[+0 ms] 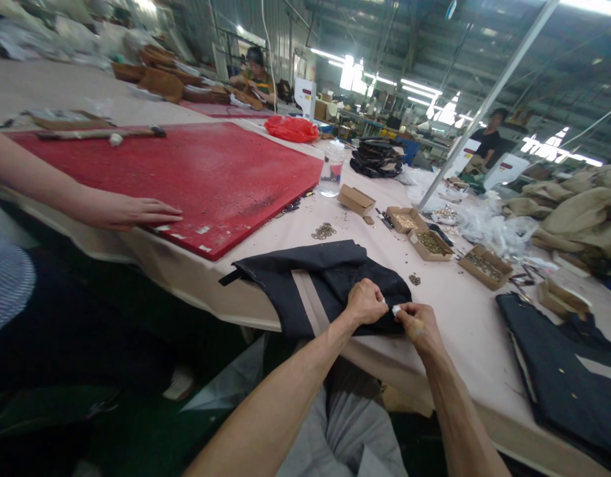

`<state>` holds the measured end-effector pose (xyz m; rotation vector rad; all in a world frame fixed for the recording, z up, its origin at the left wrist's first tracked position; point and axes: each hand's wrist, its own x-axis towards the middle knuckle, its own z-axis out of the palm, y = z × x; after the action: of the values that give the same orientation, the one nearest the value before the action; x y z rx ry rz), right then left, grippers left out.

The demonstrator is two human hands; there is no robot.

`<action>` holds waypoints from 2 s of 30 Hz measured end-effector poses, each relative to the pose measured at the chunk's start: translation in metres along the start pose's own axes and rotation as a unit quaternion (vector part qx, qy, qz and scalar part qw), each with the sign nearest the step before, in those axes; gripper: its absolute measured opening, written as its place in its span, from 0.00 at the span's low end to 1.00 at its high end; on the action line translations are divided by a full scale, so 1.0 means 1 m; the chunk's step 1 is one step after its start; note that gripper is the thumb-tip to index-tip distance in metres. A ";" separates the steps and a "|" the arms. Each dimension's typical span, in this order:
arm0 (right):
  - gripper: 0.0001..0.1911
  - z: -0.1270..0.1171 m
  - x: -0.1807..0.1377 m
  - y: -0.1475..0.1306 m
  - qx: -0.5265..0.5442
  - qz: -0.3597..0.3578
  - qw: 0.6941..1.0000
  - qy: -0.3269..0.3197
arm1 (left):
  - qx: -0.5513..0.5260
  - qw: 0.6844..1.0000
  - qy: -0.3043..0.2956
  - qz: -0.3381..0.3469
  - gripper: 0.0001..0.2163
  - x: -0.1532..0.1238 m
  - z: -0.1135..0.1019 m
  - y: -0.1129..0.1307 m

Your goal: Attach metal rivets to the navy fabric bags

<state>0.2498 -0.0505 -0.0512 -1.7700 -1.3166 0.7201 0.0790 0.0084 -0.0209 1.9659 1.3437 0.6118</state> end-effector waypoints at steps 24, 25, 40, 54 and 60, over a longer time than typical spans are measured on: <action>0.11 -0.026 0.002 -0.019 0.068 -0.175 0.969 -0.163 | -0.006 1.000 -0.025 0.000 0.08 0.004 -0.001 0.001; 0.10 -0.026 0.004 -0.020 0.061 -0.181 0.969 -0.159 | -0.006 1.000 -0.024 0.003 0.08 0.004 -0.001 0.001; 0.14 -0.015 0.018 -0.012 0.143 -0.066 0.974 -0.160 | -0.036 0.997 -0.062 0.036 0.10 0.011 -0.001 -0.004; 0.10 0.003 0.022 -0.018 0.213 -0.065 0.959 -0.174 | -0.284 0.954 -0.084 -0.040 0.07 0.013 -0.008 -0.012; 0.08 0.013 0.023 -0.016 0.243 -0.062 0.957 -0.145 | -0.300 0.949 -0.055 -0.076 0.05 0.013 -0.010 -0.005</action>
<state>0.2381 -0.0229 -0.0433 -1.2092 -1.2850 1.1528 0.0731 0.0250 -0.0179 1.3700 1.0654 0.7205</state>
